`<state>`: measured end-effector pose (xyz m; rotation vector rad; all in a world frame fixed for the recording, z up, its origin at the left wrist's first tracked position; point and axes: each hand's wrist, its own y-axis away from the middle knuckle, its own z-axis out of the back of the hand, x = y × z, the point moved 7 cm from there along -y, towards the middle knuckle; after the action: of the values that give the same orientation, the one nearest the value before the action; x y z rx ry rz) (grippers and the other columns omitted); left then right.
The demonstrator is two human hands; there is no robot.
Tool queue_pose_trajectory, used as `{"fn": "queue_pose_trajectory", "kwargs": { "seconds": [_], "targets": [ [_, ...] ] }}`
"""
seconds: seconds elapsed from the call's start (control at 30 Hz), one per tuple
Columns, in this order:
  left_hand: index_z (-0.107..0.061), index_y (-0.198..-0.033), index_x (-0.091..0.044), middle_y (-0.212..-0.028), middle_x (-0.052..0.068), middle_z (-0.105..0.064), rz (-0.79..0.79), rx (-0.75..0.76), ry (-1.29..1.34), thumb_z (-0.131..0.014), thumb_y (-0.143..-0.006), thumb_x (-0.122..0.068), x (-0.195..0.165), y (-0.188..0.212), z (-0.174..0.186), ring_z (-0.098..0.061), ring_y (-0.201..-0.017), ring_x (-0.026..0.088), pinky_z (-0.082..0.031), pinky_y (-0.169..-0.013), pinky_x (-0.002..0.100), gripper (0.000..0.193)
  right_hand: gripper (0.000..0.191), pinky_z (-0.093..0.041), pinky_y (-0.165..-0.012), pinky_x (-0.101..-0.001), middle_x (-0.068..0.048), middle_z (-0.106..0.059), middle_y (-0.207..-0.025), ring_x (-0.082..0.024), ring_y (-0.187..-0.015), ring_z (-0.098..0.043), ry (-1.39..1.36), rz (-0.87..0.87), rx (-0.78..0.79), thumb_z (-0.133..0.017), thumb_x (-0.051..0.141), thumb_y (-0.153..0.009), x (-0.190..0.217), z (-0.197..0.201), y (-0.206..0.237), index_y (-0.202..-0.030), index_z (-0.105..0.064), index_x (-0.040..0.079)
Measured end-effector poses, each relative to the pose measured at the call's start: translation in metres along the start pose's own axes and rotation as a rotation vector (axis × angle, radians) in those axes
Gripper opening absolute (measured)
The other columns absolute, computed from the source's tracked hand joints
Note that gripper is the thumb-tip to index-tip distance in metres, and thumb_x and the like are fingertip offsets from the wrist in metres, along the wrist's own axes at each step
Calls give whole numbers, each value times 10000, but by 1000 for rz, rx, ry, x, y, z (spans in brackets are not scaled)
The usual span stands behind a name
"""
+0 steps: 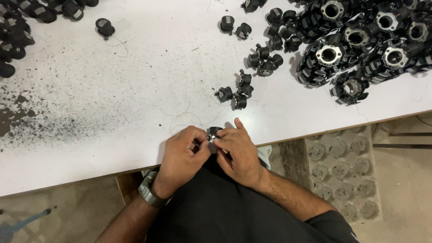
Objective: The person uses a small metal tool to scrape and clean the surfaces of small black mechanical components on a white table. They repeatedly pick up individual parts, scrape them, and place them back down, occasionally moving larger circular assemblies aside to access more parts.
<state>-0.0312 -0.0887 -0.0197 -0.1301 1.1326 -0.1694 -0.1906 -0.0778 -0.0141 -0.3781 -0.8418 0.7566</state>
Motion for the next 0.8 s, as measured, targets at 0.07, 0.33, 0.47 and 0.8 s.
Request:
{"fn": "queue_pose_trajectory", "kwargs": {
  "seconds": [0.07,0.33,0.47,0.8],
  "targets": [
    [-623,-1084,-78,-1024,68,-688,-68,0,-137,-741,-886,-96,-10,-4,0,-682,-808,156,-568,-657,294,231,326,-350,-1237,-585,-131,-670,-1036,-302,-1146,-674,33,-13,4,-730,-58,-851,-7,4,1,-1138,-610,38],
    [-403,-1556,-226,-1653,168,-150,-495,227,-626,-696,-903,-522,-42,-67,-67,-157,-1517,438,-257,-1143,724,775,258,-313,-1324,-504,-113,-603,-1167,-173,-1157,-606,-197,-212,-536,-550,44,-1085,-58,63,22,-1306,-419,72],
    [-396,-1571,-270,-1689,145,-103,-501,221,-788,-626,-973,-559,-27,-127,-102,-86,-1548,423,-227,-1160,740,702,279,-413,-1149,-473,-115,-593,-1265,-157,-1165,-611,-374,-424,-658,-560,57,-1040,-84,61,35,-1286,-431,40],
    [-229,-1647,-256,-1704,132,-31,-369,147,-862,-517,-1000,-657,-31,-264,-105,-9,-1554,404,-125,-1219,737,814,344,-364,-1261,-493,-99,-537,-1260,-144,-1194,-578,-258,-338,-516,-591,56,-1068,-81,53,29,-1361,-413,24]
  ]
}}
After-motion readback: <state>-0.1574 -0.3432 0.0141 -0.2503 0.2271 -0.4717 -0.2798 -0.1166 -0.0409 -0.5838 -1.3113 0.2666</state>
